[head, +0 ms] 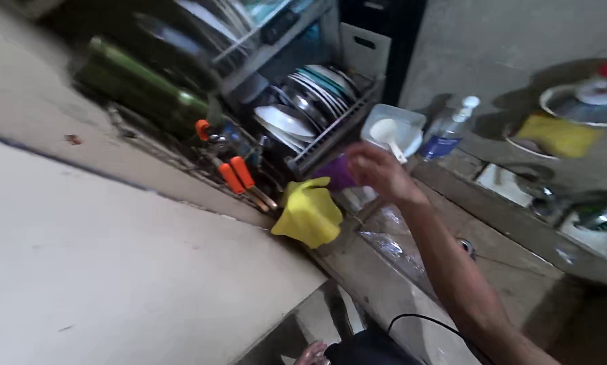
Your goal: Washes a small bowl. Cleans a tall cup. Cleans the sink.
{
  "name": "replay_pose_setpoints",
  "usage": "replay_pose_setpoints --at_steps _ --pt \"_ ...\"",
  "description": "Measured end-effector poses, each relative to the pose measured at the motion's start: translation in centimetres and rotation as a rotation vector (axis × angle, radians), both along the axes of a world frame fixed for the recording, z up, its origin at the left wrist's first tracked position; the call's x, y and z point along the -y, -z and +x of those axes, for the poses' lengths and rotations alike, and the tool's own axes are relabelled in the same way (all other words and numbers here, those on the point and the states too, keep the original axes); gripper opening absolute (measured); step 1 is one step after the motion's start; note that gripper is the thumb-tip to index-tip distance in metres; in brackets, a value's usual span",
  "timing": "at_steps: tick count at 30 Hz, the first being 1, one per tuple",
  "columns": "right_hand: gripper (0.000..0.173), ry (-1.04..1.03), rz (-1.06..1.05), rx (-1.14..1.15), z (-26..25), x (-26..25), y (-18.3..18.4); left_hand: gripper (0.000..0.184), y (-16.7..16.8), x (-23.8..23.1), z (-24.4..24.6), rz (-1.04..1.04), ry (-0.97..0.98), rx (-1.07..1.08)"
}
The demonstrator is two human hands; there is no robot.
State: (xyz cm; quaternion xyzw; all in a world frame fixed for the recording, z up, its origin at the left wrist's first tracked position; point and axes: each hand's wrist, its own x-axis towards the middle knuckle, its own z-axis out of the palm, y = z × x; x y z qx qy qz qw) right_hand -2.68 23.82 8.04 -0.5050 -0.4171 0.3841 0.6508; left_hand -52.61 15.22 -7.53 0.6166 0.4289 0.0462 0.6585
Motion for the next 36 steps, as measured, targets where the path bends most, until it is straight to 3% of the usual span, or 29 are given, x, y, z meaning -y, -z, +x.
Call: replay_pose_setpoints --at_steps 2,3,6,8,13,16,20,24,30,36 --pt "0.042 0.058 -0.195 -0.240 0.2 9.3 9.2 0.050 0.0 -1.2 1.4 -0.049 0.102 -0.041" --pt "0.044 0.206 -0.344 -0.315 -0.2 14.5 13.8 0.050 0.1 -1.7 2.3 -0.064 0.164 -0.041" --pt "0.047 0.947 -0.828 -0.232 -3.5 26.4 22.5 0.049 0.9 -3.7 5.2 -0.066 0.345 0.044" --pt "0.041 1.175 -0.891 -0.286 -6.4 31.6 22.3 0.049 2.2 -4.6 7.5 -0.084 0.478 0.122" --pt "0.035 1.221 -0.870 -0.315 -13.3 38.8 19.0 0.048 3.1 -6.2 14.0 -0.056 0.842 0.267" --pt "0.030 1.298 -0.675 -0.418 -16.8 40.8 17.3 0.046 1.5 -6.7 17.0 0.012 0.967 0.289" --pt "0.026 1.107 -0.513 -0.457 -18.8 41.2 14.3 0.047 0.3 -6.7 19.8 0.087 1.001 0.371" --pt "0.027 0.840 -0.605 -0.424 -19.5 43.0 13.9 0.043 0.5 -5.1 21.4 0.119 0.933 0.319" --pt "0.036 0.220 -0.767 -0.389 -22.0 46.1 13.0 0.041 0.8 -2.8 22.3 0.215 0.891 0.209" --pt "0.029 0.143 -0.841 -0.490 -27.1 50.9 14.0 0.036 1.5 -2.6 23.6 0.225 0.870 0.119"
